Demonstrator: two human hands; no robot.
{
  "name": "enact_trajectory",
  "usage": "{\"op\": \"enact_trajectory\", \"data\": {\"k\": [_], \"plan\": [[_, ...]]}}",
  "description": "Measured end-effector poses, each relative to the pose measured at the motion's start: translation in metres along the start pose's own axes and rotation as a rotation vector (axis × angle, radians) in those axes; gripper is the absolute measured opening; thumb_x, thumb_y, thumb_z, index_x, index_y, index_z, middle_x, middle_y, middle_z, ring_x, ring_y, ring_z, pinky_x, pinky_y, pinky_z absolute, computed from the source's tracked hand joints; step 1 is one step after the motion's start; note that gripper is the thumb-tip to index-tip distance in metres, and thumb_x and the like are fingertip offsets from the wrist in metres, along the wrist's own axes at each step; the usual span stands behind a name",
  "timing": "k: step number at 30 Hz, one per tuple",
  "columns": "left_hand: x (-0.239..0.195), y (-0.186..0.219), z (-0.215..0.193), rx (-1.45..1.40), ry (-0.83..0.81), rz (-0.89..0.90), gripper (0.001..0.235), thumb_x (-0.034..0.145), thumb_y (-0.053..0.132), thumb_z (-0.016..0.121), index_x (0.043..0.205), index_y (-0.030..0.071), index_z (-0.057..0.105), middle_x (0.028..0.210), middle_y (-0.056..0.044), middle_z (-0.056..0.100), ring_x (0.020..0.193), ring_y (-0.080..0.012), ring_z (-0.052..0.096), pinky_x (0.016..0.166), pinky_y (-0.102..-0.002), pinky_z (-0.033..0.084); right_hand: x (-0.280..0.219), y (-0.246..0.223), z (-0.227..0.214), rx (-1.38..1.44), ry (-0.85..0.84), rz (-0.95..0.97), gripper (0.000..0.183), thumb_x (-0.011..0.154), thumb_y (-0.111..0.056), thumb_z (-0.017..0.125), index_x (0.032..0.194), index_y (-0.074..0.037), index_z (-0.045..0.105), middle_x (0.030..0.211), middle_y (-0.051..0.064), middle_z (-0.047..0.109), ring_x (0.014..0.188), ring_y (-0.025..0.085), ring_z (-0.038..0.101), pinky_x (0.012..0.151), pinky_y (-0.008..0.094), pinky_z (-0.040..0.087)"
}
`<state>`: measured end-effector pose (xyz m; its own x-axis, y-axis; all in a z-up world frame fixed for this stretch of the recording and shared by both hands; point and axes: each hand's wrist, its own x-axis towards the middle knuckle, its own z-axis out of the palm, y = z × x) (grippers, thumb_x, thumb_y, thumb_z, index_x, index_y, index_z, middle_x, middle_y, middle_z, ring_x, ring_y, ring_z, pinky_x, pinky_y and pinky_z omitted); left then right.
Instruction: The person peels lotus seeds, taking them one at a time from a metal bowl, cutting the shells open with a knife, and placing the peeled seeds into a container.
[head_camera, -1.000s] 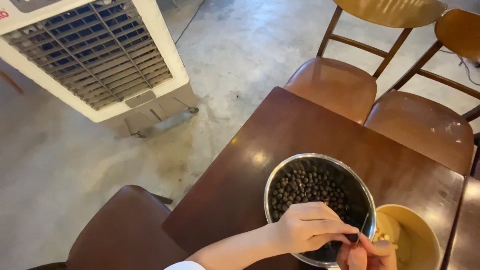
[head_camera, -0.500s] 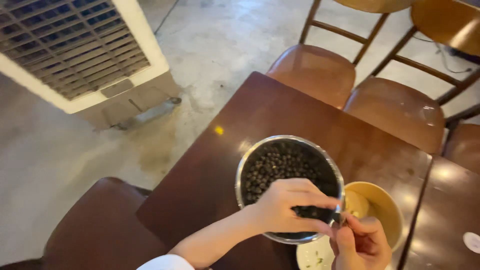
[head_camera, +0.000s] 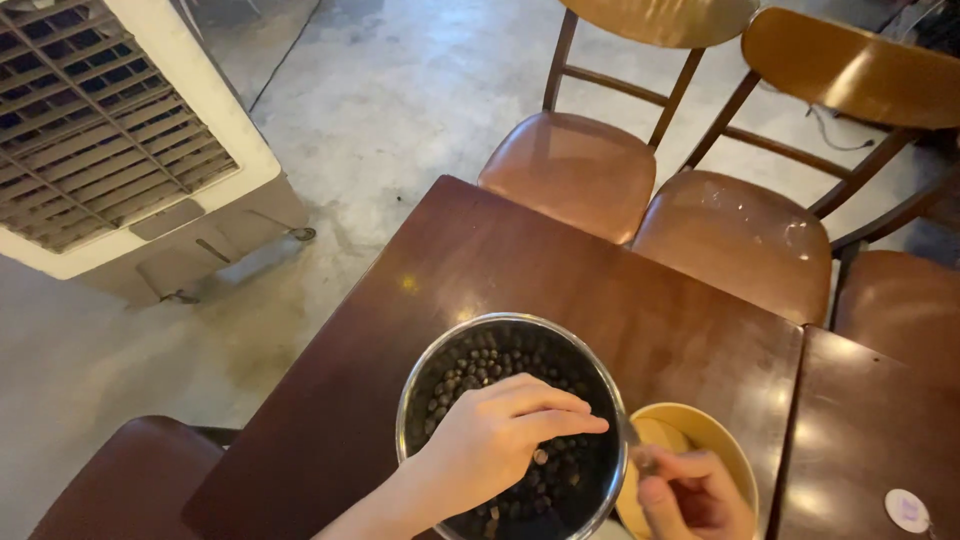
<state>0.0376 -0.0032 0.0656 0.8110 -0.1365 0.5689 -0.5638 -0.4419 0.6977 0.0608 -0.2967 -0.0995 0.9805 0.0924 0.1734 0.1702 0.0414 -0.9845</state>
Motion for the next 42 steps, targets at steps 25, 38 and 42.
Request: {"op": "enact_trajectory", "data": {"k": [25,38,42], "plan": [[-0.004,-0.026,0.013,0.068,-0.055,-0.201,0.029,0.084,0.002,0.072,0.108,0.017,0.076,0.097,0.001,0.072,0.086,-0.0189,0.071,0.072,-0.032,0.059,0.0,-0.007,0.025,-0.021,-0.018,0.168,0.018,0.086,-0.005,0.074,0.101,0.004,0.068,0.098,0.022,0.08,0.095,0.025,0.078,0.09,0.04,0.06],[-0.011,-0.031,0.017,0.03,-0.186,-0.179,0.008,0.088,0.014,0.08,0.094,0.013,0.074,0.095,0.001,0.073,0.087,-0.0194,0.071,0.074,-0.032,0.059,-0.007,0.014,0.023,-0.119,-0.03,0.199,0.022,0.08,0.0,0.079,0.101,0.006,0.074,0.084,0.016,0.079,0.077,0.019,0.073,0.075,0.032,0.056],[-0.012,-0.032,0.023,-0.027,-0.163,-0.201,0.017,0.08,0.024,0.087,0.092,0.016,0.078,0.089,0.001,0.072,0.082,-0.0198,0.071,0.071,-0.032,0.058,-0.005,0.015,0.034,0.088,-0.12,0.12,0.022,0.086,0.001,0.074,0.107,0.007,0.071,0.095,0.018,0.078,0.091,0.021,0.077,0.087,0.035,0.058]]}}
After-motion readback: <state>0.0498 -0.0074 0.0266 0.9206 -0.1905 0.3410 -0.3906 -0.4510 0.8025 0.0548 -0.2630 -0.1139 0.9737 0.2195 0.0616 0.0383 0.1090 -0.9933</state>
